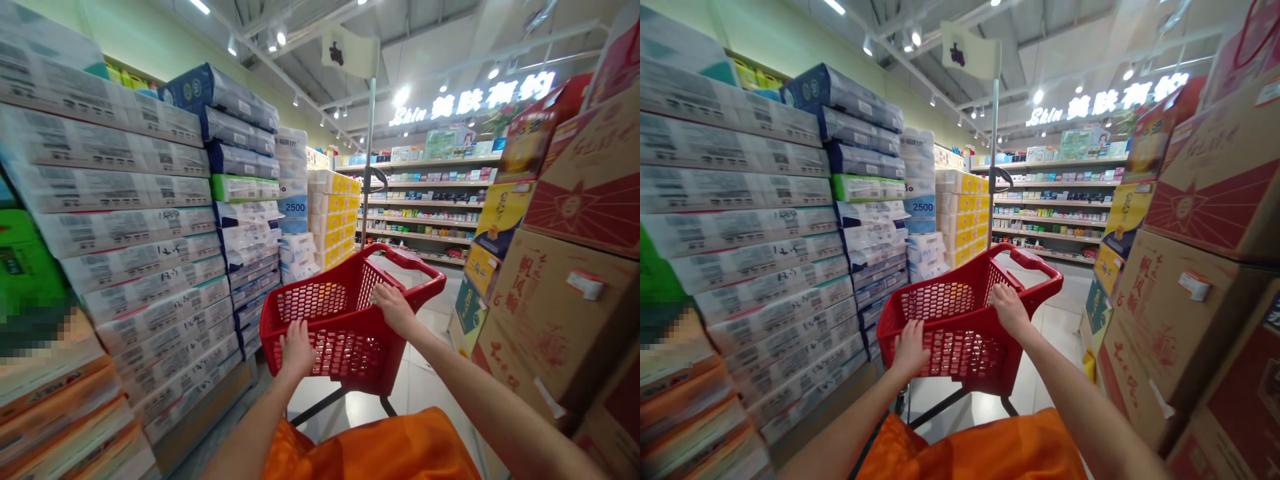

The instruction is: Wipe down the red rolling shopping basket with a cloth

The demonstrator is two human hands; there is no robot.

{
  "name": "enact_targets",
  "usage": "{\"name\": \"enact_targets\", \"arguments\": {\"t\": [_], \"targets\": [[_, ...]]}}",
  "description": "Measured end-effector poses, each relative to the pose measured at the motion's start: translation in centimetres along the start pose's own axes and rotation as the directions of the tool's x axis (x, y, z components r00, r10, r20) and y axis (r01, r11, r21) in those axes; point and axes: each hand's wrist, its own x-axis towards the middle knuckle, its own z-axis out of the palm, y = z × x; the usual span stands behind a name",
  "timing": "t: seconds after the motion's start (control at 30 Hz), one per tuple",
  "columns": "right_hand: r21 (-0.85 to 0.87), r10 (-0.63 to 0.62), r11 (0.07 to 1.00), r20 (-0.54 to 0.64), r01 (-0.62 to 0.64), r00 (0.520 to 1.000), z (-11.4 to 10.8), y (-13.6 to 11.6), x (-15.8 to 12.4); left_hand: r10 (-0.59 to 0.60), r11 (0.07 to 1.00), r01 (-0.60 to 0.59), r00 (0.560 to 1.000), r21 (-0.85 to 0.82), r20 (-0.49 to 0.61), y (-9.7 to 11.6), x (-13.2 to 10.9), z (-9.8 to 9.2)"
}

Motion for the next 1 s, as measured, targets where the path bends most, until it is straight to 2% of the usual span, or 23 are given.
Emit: {"name": "enact_targets", "arguments": {"t": [0.07,0.1,0.23,0.37,0.57,0.67,0.73,0.83,0.9,1.0], "targets": [[-0.016,0.113,0.994,0.019,-0.112,0.993,-0.7,0.4,0.7,-0.085,0.996,0.085,0.996,0.025,0.008,-1.4,0.1,0.1],[-0.006,0.126,0.992,0.046,-0.126,0.991,-0.9,0.1,1.0,-0.086,0.996,0.085,0.996,0.031,0.019,-1.9,0.1,0.1],[0.079,0.013,0.996,0.159,-0.026,0.987,-0.7,-2.9,1.4,-0.029,0.999,0.028,0.998,0.017,0.056,-2.5,0.0,0.4],[0.109,-0.029,0.994,0.177,0.010,0.984,-0.6,-4.4,1.1,-0.011,1.000,0.012,0.997,-0.009,0.079,-2.6,-0.2,0.6],[0.073,-0.013,0.997,0.133,0.003,0.991,-1.1,-3.6,0.8,0.018,0.998,-0.009,0.991,-0.063,0.135,-2.7,0.1,0.3],[0.037,0.039,0.998,0.092,-0.043,0.995,-0.9,-2.0,0.1,0.035,0.997,-0.025,0.990,-0.078,0.134,-2.5,0.4,0.4],[-0.014,0.123,0.992,-0.029,-0.123,0.992,-0.7,-0.3,-0.8,0.052,0.996,-0.042,0.990,-0.077,0.132,-2.3,0.5,0.5],[-0.073,0.204,0.971,-0.237,-0.226,0.950,0.1,1.2,-2.0,0.066,0.996,-0.055,0.987,-0.076,0.147,-1.8,0.7,0.6],[-0.062,0.163,0.981,-0.236,-0.183,0.958,1.2,0.3,-2.3,0.065,0.995,-0.052,0.984,-0.081,0.163,-1.4,0.8,0.5],[0.011,0.015,1.000,-0.109,-0.014,0.994,2.7,-3.2,-1.9,0.076,0.994,-0.061,0.981,-0.090,0.179,-1.0,0.9,0.3]]}}
